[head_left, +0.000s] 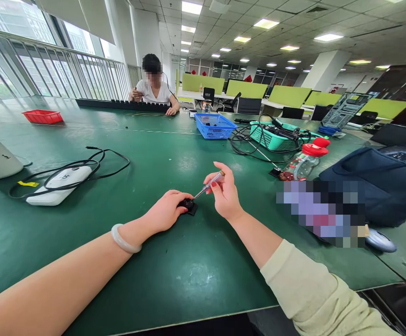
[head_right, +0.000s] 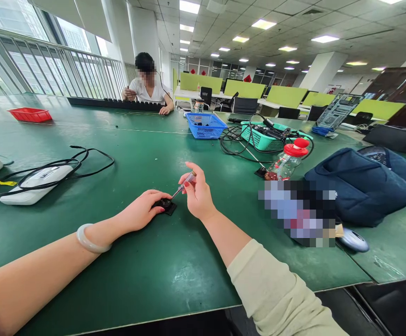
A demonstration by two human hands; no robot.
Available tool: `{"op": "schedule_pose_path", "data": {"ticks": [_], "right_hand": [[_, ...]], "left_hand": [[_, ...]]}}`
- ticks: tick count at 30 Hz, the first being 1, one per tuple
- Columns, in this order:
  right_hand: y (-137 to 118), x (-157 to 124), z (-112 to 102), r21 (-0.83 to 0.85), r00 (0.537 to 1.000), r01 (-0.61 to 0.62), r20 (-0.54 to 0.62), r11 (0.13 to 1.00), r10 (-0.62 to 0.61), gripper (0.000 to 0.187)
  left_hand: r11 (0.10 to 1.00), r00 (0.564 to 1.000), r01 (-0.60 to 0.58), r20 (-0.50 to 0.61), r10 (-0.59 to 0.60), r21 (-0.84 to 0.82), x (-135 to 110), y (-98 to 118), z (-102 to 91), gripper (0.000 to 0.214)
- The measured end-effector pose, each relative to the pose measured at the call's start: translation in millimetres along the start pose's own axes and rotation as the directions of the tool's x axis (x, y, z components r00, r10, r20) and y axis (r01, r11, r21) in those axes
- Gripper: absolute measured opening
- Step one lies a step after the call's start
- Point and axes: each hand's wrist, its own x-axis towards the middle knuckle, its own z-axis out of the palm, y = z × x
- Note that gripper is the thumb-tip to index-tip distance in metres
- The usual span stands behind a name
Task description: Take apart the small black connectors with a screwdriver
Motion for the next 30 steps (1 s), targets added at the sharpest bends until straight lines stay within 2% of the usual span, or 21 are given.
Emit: {"op": "schedule_pose_path", "data": {"ticks": [4, 9, 15, 22, 25, 30], "right_hand": [[-2.3, -0.2, -0.5, 0.031, 0.996, 0.018, -0.084, 0.999, -0.016, 0.035], [-5.5, -0.8, 0.2, -0.005, 0.999, -0.003, -0.042, 1.0, 0.003, 0.034], [-4.7, -0.8, 0.3, 0.012, 0.997, 0.001, -0.083, 1.0, 0.0, 0.033], [-8.2, 0.7, 1.8, 0.0, 0.999, -0.016, -0.037, 1.0, 0.016, 0.034], [-8.0, 3.2, 1.9, 0.025, 0.997, -0.07, -0.041, 0.997, 0.071, 0.035], [-0.5, 8.8, -1.1, 0.132, 0.968, -0.229, -0.071, 0.964, 0.239, 0.04]], "left_hand": [[0.999, 0.999, -0.031, -0.019, 0.031, 0.013, 0.2, -0.2, -0.7, 0.036], [0.999, 0.999, -0.04, -0.032, 0.04, 0.026, 1.0, -1.3, 0.0, 0.037], [0.999, 0.999, -0.033, -0.02, 0.033, 0.027, 1.1, -0.7, -0.9, 0.036], [0.999, 1.0, -0.021, -0.016, 0.022, 0.031, 0.7, 1.9, -3.1, 0.035], [0.999, 1.0, -0.025, -0.013, 0.026, 0.022, 0.3, 2.2, -3.2, 0.035], [0.999, 0.999, -0.033, -0.032, 0.033, 0.013, -0.3, 1.5, -2.7, 0.037]]}}
